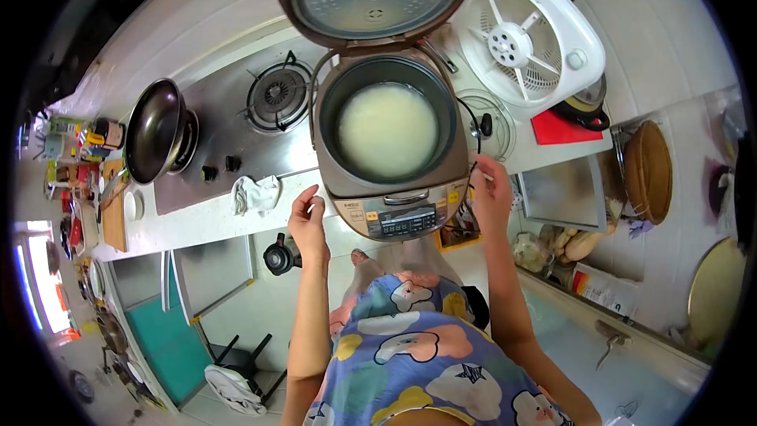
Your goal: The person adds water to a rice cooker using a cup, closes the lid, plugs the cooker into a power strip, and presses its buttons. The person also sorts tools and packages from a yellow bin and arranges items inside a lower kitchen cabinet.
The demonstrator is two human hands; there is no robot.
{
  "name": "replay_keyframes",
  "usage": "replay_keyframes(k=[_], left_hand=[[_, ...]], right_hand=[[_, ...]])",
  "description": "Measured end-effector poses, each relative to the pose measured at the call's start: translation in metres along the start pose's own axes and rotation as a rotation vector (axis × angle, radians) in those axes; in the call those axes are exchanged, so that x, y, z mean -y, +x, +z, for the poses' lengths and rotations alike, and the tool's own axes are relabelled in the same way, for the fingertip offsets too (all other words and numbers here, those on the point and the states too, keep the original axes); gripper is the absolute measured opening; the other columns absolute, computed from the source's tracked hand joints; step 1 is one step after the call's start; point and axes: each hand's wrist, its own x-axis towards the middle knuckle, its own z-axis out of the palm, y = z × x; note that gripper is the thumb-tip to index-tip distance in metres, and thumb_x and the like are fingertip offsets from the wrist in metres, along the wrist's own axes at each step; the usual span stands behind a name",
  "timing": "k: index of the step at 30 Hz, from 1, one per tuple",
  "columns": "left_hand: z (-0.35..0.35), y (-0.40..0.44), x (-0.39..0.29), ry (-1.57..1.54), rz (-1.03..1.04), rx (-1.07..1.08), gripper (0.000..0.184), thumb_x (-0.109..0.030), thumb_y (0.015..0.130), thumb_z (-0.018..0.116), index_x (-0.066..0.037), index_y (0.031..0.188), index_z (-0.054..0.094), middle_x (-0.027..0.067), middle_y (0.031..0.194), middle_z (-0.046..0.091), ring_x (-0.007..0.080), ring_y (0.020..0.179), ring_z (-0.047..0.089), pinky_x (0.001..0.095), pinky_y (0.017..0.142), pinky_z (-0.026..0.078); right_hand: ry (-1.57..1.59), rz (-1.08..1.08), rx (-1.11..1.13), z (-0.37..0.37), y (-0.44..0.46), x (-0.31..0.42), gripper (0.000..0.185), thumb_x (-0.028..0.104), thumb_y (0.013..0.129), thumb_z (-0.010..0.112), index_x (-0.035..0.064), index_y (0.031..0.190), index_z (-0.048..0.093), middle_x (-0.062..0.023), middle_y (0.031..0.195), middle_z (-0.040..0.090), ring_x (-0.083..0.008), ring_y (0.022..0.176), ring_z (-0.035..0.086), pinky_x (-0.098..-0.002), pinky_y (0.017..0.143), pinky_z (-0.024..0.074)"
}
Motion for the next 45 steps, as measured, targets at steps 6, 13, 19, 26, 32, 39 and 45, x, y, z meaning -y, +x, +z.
replay_keyframes(k=[6,13,19,26,32,39,45], left_hand=[[-0.039,-0.028,0.009,-0.017,-0.058,-0.008,0.018,-0.001,0.08,0.064,0.001,0.098,0.062,-0.0004,0.078,0.059,0.0064,0.069,0.052,0.0189,0.066,0.042],[-0.128,-0.074,0.033,-0.028,-0.079,-0.059,0.012,-0.002,0.082,0.063,0.0,0.093,0.064,0.0,0.074,0.06,0.0054,0.065,0.052,0.0193,0.061,0.042],[-0.182,-0.106,0.029,-0.245,-0.224,-0.034,0.017,-0.009,0.09,0.055,0.002,0.102,0.06,0.0085,0.088,0.063,0.0121,0.077,0.06,0.0232,0.069,0.05],[-0.236,-0.122,0.001,-0.642,-0.281,-0.264,0.027,-0.015,0.092,0.051,0.004,0.11,0.054,0.013,0.098,0.061,0.0202,0.09,0.062,0.0278,0.079,0.052],[-0.314,-0.133,0.003,-0.687,-0.185,-0.318,0.024,-0.01,0.091,0.051,0.002,0.111,0.055,0.0101,0.101,0.062,0.0166,0.089,0.061,0.0252,0.076,0.051],[-0.453,-0.148,0.034,-0.513,-0.248,-0.442,0.027,-0.013,0.087,0.058,0.0,0.11,0.058,0.0071,0.102,0.062,0.0146,0.092,0.059,0.0267,0.077,0.046],[-0.57,-0.136,0.021,-0.388,-0.246,-0.494,0.028,-0.007,0.083,0.061,0.0,0.11,0.058,0.0042,0.092,0.062,0.0111,0.082,0.057,0.0241,0.073,0.046]], right_hand=[[-0.102,-0.243,0.094,0.01,-0.046,0.031,0.011,0.002,0.086,0.055,0.003,0.096,0.057,-0.0048,0.093,0.058,-0.0121,0.077,0.054,-0.0229,0.066,0.0436],[-0.083,-0.26,0.589,0.096,-0.137,0.073,0.011,0.001,0.082,0.057,0.0048,0.092,0.059,-0.0072,0.085,0.058,-0.018,0.071,0.057,-0.026,0.062,0.0454],[-0.111,-0.338,1.108,0.157,-0.189,0.096,0.014,0.006,0.083,0.055,0.0078,0.096,0.06,-0.0075,0.094,0.059,-0.027,0.083,0.058,-0.0344,0.07,0.0465],[-0.214,-0.856,1.384,0.219,-0.214,0.099,0.025,0.007,0.078,0.054,0.0053,0.102,0.059,-0.0048,0.111,0.058,-0.023,0.095,0.057,-0.0337,0.079,0.0478],[-0.207,-0.562,1.446,0.268,-0.261,0.136,0.021,0.004,0.079,0.055,0.0036,0.099,0.061,-0.0112,0.102,0.06,-0.029,0.093,0.059,-0.0347,0.079,0.0484],[-0.3,-0.6,1.576,0.36,-0.354,0.133,0.019,0.005,0.08,0.056,0.0055,0.098,0.062,-0.0112,0.1,0.061,-0.0299,0.089,0.059,-0.0347,0.076,0.0493],[-0.259,-0.741,1.643,0.432,-0.438,0.167,0.023,0.006,0.082,0.057,0.0081,0.104,0.06,-0.011,0.102,0.059,-0.029,0.088,0.06,-0.0332,0.075,0.0494]])
